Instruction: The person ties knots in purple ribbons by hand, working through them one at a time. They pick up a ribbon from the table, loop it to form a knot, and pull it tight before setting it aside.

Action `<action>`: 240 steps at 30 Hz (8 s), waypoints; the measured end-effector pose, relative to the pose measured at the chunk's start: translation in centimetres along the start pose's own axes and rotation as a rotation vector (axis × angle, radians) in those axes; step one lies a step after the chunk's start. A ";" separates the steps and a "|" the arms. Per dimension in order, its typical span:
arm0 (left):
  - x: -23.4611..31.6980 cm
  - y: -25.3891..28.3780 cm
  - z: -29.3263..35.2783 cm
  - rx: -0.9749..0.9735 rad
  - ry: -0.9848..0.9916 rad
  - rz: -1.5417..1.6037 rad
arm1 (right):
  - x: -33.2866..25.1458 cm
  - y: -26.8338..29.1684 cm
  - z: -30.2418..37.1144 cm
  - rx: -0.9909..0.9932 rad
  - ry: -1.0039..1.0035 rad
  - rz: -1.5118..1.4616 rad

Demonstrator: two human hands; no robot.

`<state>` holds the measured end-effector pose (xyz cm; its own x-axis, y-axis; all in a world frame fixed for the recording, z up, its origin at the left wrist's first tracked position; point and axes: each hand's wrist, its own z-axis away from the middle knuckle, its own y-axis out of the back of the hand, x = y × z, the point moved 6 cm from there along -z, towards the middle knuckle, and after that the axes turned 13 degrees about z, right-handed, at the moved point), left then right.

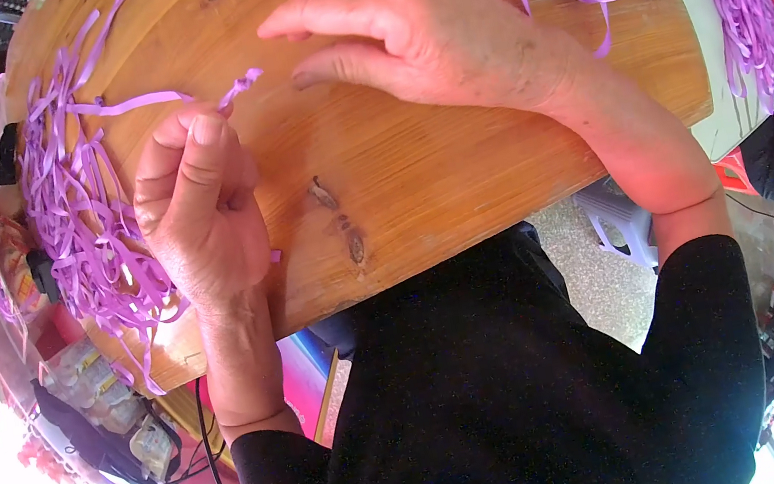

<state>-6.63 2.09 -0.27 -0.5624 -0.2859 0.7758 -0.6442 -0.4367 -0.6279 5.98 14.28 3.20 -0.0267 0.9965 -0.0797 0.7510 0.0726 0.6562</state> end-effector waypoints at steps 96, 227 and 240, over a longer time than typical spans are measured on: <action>0.5 -5.5 0.1 -0.258 -0.594 -1.054 | 0.3 3.7 2.3 -0.287 -0.567 -0.533; -4.8 -4.9 -0.4 -0.091 0.234 -0.208 | -1.7 6.4 0.4 -0.293 -0.364 -0.045; -4.8 -5.0 -0.3 -0.204 0.105 -0.314 | -0.4 5.2 2.3 -0.198 -0.557 -0.350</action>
<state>-0.83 5.92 -0.89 -0.3650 -0.0721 0.9282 -0.8771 -0.3077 -0.3688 11.39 14.13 4.96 0.1374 0.7464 -0.6512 0.6243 0.4452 0.6420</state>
